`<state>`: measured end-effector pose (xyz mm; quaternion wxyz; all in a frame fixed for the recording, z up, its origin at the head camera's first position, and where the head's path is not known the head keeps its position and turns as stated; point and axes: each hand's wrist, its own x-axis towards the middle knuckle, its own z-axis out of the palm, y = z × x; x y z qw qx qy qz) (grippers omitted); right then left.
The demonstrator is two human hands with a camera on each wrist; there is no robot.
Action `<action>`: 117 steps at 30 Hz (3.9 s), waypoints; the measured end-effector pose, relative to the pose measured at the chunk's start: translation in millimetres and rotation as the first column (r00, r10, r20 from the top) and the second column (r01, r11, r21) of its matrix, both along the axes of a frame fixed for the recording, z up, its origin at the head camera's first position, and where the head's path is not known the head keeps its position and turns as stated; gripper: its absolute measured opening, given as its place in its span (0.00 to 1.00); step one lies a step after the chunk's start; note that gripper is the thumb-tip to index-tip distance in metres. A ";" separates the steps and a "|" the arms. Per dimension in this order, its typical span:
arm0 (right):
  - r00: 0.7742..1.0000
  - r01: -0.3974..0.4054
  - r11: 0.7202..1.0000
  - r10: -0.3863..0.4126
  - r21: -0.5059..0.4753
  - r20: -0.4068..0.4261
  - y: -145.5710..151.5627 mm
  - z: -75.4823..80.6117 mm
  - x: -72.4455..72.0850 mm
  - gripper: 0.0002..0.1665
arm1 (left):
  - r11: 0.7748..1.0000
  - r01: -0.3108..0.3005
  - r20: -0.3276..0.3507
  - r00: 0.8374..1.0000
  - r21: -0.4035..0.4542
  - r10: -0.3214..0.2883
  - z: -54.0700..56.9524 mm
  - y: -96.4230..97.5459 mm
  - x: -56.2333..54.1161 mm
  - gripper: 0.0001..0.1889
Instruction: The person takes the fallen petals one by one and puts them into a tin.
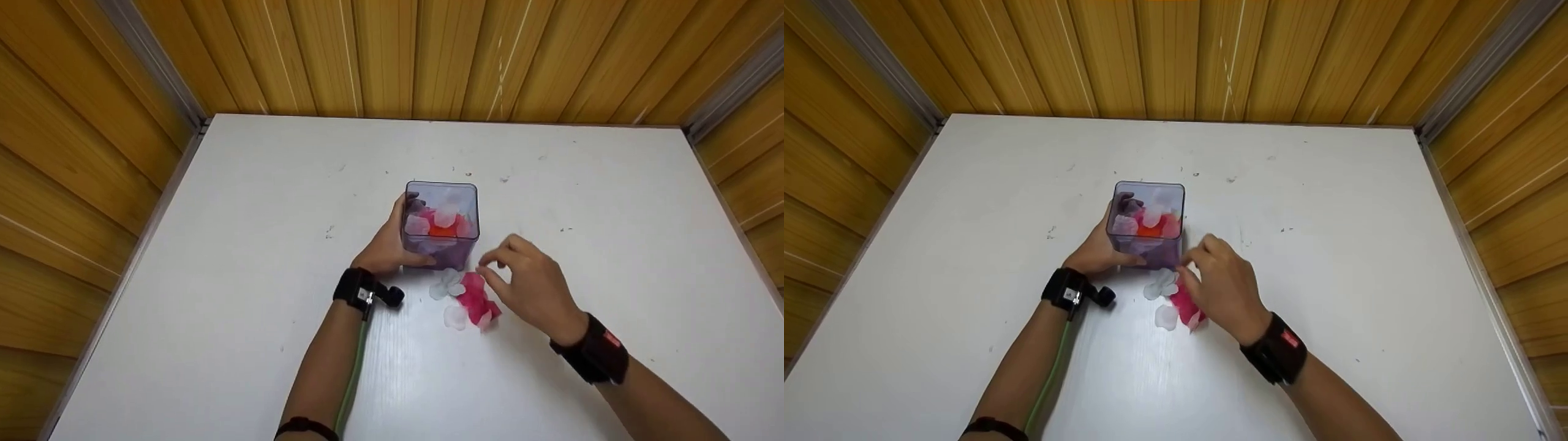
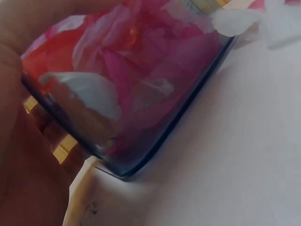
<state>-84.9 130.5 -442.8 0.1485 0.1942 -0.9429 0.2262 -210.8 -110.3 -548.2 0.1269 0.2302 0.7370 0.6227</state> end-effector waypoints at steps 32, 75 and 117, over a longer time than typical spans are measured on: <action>1.000 -0.001 0.988 0.002 -0.157 0.011 -10.7 29.4 -57.4 0.08 | 1.000 0.006 0.011 1.000 0.023 -0.006 -2.2 2.3 -0.6 0.69; 0.955 -0.031 0.997 0.008 0.074 0.296 25.0 -44.3 28.6 0.08 | 0.998 0.028 0.034 0.999 0.050 -0.030 -3.8 3.3 -1.2 0.70; 0.997 0.076 0.994 -0.078 -0.081 -0.021 27.8 24.5 -25.6 0.09 | 0.998 0.048 0.007 0.999 0.034 -0.049 -1.9 7.7 -4.7 0.69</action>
